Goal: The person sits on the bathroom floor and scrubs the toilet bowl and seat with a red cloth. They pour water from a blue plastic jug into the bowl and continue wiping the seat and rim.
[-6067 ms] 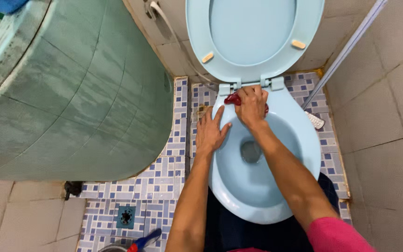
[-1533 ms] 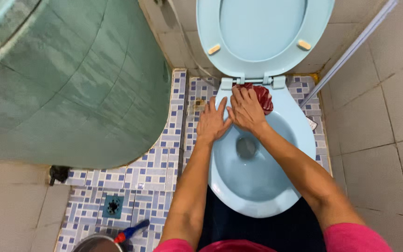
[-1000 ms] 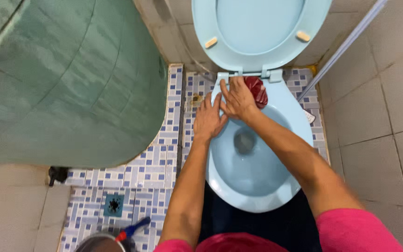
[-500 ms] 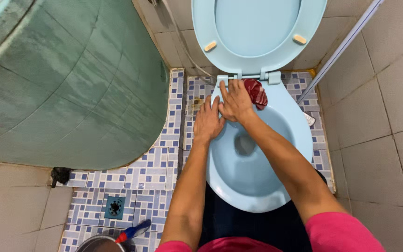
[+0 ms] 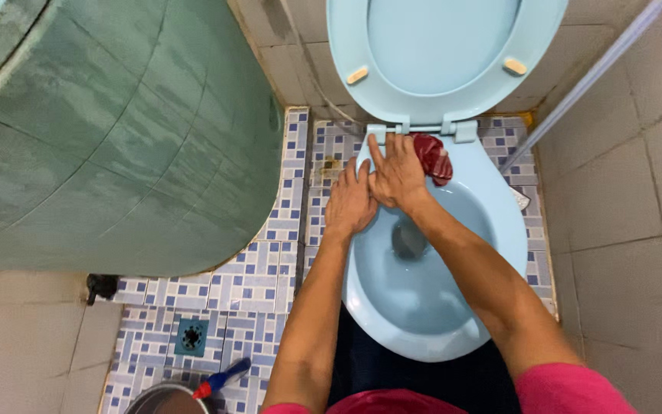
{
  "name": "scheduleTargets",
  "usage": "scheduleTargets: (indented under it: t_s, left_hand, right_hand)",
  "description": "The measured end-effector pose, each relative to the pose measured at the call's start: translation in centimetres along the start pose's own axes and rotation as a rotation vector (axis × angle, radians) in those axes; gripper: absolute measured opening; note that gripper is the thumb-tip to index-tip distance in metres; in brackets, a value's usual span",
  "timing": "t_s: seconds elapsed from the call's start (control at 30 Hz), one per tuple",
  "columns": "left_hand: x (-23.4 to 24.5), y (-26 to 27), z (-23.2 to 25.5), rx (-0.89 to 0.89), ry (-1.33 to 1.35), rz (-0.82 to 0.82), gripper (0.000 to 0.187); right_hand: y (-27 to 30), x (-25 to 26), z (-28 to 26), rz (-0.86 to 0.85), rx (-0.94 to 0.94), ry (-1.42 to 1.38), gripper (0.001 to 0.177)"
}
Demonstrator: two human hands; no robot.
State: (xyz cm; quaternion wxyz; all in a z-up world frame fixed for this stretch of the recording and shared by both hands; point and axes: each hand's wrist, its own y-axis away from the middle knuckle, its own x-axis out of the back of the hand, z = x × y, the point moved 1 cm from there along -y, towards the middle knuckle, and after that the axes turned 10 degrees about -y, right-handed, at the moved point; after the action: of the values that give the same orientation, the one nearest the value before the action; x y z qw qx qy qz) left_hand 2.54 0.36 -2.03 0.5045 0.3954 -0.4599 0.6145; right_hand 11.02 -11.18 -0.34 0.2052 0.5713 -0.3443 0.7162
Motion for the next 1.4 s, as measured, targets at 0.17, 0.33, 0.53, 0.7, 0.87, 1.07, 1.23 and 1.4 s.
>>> scheduleTargets:
  t_s: [0.17, 0.33, 0.53, 0.7, 0.87, 1.07, 1.23, 1.4]
  left_hand:
    - [-0.3, 0.9, 0.4, -0.006, -0.021, 0.016, 0.073]
    - [-0.3, 0.6, 0.1, -0.021, -0.060, 0.026, 0.073]
    - [-0.3, 0.7, 0.6, 0.028, -0.044, -0.024, 0.074]
    - [0.4, 0.8, 0.8, 0.032, -0.035, -0.057, 0.074]
    - [1.3, 0.5, 1.0, 0.029, -0.015, -0.074, 0.074]
    - [1.5, 0.3, 0.9, 0.043, 0.014, -0.089, 0.074]
    - [0.6, 0.9, 1.0, 0.040, 0.017, -0.061, 0.075]
    - [-0.8, -3.7, -0.9, 0.244, 0.247, 0.012, 0.098]
  right_hand:
    - [0.9, 0.5, 0.2, -0.089, -0.004, -0.105, 0.079]
    - [3.0, 1.9, 1.4, 0.048, 0.097, -0.084, 0.075]
    - [4.4, 2.6, 3.1, 0.028, 0.165, -0.123, 0.076]
    - [4.8, 2.6, 2.8, 0.028, 0.169, -0.133, 0.068]
    - [7.4, 3.7, 5.2, -0.005, 0.092, 0.076, 0.064]
    - [7.2, 3.6, 7.0, -0.043, -0.043, 0.182, 0.066]
    - [7.4, 4.1, 7.2, 0.013, -0.053, 0.003, 0.060]
    - [7.9, 5.3, 9.3, 0.111, 0.064, -0.098, 0.051]
